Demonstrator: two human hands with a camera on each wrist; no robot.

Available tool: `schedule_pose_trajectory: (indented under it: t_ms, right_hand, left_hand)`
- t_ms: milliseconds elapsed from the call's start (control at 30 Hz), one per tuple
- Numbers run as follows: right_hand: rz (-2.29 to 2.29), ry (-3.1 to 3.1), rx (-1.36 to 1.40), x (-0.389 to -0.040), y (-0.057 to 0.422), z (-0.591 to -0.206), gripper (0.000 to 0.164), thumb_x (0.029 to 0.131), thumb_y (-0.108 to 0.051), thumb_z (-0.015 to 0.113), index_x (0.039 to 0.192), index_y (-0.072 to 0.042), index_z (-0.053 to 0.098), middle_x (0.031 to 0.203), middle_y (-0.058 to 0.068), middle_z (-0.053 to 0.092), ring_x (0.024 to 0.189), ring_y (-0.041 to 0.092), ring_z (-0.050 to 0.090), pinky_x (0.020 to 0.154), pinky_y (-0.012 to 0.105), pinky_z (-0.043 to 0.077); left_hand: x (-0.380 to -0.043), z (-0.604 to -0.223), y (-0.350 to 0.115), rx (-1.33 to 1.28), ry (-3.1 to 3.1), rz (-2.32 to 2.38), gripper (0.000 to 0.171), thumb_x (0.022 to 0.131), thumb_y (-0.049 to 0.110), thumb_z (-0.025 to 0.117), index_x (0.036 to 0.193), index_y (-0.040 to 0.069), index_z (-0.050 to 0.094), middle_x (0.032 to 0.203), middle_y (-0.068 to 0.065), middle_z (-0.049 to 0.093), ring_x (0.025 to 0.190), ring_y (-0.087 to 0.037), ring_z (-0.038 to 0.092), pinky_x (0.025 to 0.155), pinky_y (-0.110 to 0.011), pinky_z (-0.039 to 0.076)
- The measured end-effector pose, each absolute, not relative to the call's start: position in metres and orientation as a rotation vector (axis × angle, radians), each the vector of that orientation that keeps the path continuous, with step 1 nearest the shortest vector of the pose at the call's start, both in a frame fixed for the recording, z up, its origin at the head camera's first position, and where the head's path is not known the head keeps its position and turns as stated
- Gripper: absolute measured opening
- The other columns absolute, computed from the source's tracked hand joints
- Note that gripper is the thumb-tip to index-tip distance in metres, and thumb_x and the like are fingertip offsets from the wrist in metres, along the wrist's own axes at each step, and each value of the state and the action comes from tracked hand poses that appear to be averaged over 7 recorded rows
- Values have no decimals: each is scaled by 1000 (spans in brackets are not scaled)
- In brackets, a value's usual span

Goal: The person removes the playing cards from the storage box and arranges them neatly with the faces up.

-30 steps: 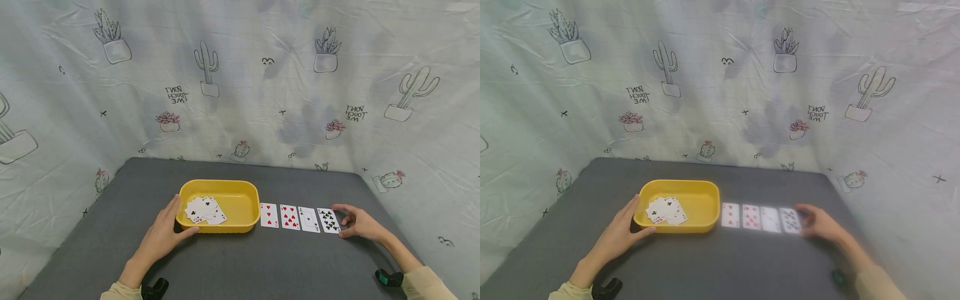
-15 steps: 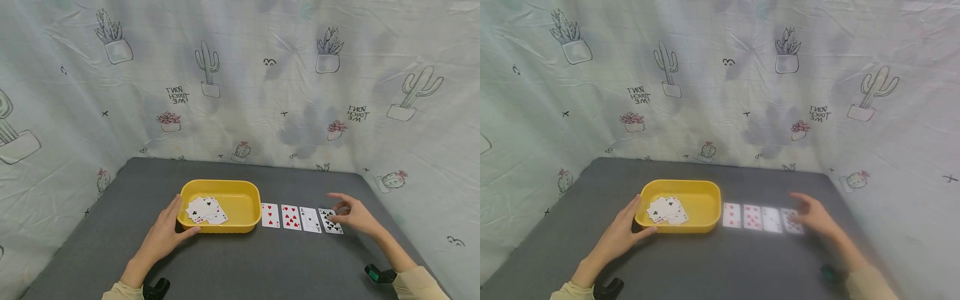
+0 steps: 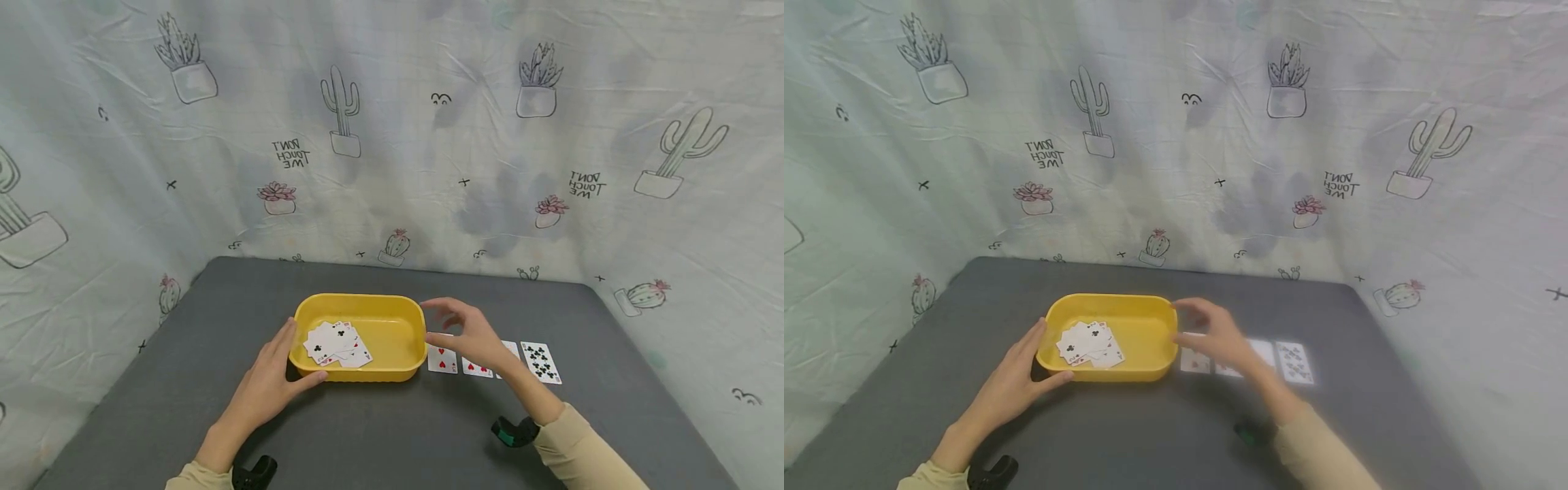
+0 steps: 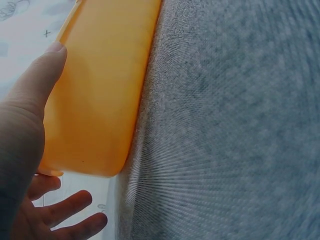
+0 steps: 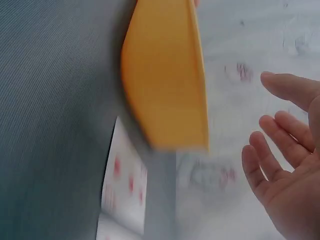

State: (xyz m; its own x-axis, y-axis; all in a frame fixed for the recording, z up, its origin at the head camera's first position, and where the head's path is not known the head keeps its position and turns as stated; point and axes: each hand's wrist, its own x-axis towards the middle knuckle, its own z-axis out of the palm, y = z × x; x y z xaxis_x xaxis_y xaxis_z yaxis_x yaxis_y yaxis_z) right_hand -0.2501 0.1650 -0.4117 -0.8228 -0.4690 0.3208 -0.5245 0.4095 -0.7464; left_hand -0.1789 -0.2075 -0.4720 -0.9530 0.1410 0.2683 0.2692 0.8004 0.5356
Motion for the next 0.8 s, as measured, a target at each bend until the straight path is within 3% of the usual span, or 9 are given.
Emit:
schedule_pose_trajectory:
  t_ms: [133, 267, 467, 800]
  right_hand:
    - [1504, -2566, 911, -251, 121, -417, 43, 85, -26, 81, 124, -15, 66, 120, 1, 63, 103, 35, 58, 87, 50, 51]
    - [1514, -2582, 881, -250, 82, -423, 41, 84, -24, 81, 119, -8, 68, 113, -2, 64, 100, 27, 60, 85, 41, 53]
    - [1589, -2688, 831, -260, 51, -434, 41, 85, -28, 80, 119, -7, 68, 115, 3, 66, 96, 18, 60, 82, 34, 52]
    - [1704, -2854, 653, -270, 27, -447, 48, 84, -31, 80, 124, -7, 65, 118, 4, 65, 98, 19, 58, 83, 32, 51]
  left_hand:
    - [-179, -472, -208, -335, -2759, -863, 114, 80, 71, 64, 158, 4, 15, 162, -15, 14, 139, -43, 26, 103, -63, 30]
    - [-180, -472, -208, -326, -2766, -861, 114, 80, 72, 63, 158, 4, 15, 162, -15, 14, 139, -43, 26, 104, -63, 29]
    - [-180, -470, -206, -318, -2771, -863, 116, 79, 74, 62, 158, 4, 15, 161, -17, 16, 138, -42, 28, 103, -64, 30]
    - [-178, -470, -208, -314, -2783, -865, 114, 79, 74, 61, 158, 4, 16, 161, -16, 16, 139, -42, 27, 102, -64, 31]
